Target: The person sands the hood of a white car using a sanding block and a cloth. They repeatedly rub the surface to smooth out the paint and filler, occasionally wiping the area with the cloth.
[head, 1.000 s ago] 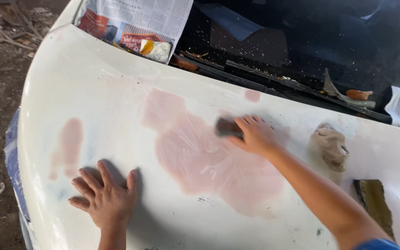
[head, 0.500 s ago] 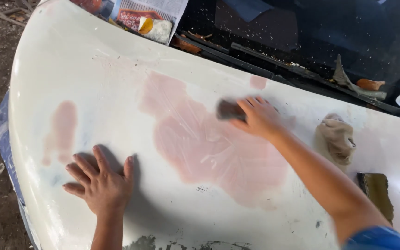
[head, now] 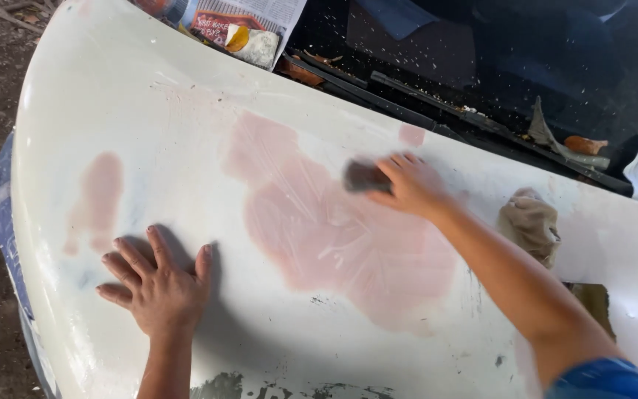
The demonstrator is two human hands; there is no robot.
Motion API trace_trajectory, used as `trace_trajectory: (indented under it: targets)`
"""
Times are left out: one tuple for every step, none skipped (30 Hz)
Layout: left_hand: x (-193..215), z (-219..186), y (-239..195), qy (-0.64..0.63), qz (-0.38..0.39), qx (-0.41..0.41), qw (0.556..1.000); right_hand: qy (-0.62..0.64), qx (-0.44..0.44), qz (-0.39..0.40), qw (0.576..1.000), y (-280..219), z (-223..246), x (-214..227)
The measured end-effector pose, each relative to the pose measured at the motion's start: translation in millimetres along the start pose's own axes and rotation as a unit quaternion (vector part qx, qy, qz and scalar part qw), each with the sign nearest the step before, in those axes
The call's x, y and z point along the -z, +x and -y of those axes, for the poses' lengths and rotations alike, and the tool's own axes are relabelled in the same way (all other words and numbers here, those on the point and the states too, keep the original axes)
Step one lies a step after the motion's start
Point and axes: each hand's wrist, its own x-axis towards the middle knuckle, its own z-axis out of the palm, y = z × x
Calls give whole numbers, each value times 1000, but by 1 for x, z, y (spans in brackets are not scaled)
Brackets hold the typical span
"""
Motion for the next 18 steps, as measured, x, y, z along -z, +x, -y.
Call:
trace_trajectory:
  targets:
    - [2,-1,2,4,0,-1,1000,4,-1,-1,1000,19,7,-5]
    - [4,-2,-4,-2,11,4,1000,14,4,-29,999,32,14,-10]
    - [7,-3,-10,-7,22,10,1000,24,10,-58,998,45,21,-14]
    - [7,-2,-10,-5,22,7,1000,25,7,-59,998,39,22,-12]
    - [9,0,-9,-18,17,0,1000,29,13,-64,997,34,24,-8]
    - [9,-3,0,-37,6,-9,999,28,19,-77,996,35,22,0]
    - [11,-3,4,-40,-1,-15,999,24,17,-85,996,11,19,3]
    - [7,-3,0,-27,3,-7,1000,15,10,-42,999,-13,14,6]
    - [1,-2,-1,-15,7,2,1000,5,3,0,1000,-35,10,7]
    - [3,-3,-2,-16,9,4,1000,4,4,3,1000,-41,8,6]
    - [4,-4,-2,-16,11,4,1000,-3,28,-3,1000,-47,4,4]
    - [6,-4,-2,-13,10,6,1000,-9,56,-12,998,-50,2,0]
    - [6,-4,0,-12,9,10,1000,-8,60,-11,998,-25,7,-2]
    - [7,-5,0,-10,8,6,1000,-5,35,-36,999,-4,13,-5]
    - [8,-6,-1,-8,6,2,1000,-3,11,-60,998,17,19,-8]
    - [8,-5,-1,-5,6,3,1000,0,12,-60,998,43,28,-11]
    - [9,-6,-2,-9,13,7,1000,-7,-18,-75,997,68,37,-13]
    - [11,-7,-5,-12,22,11,1000,-13,-47,-87,995,91,47,-15]
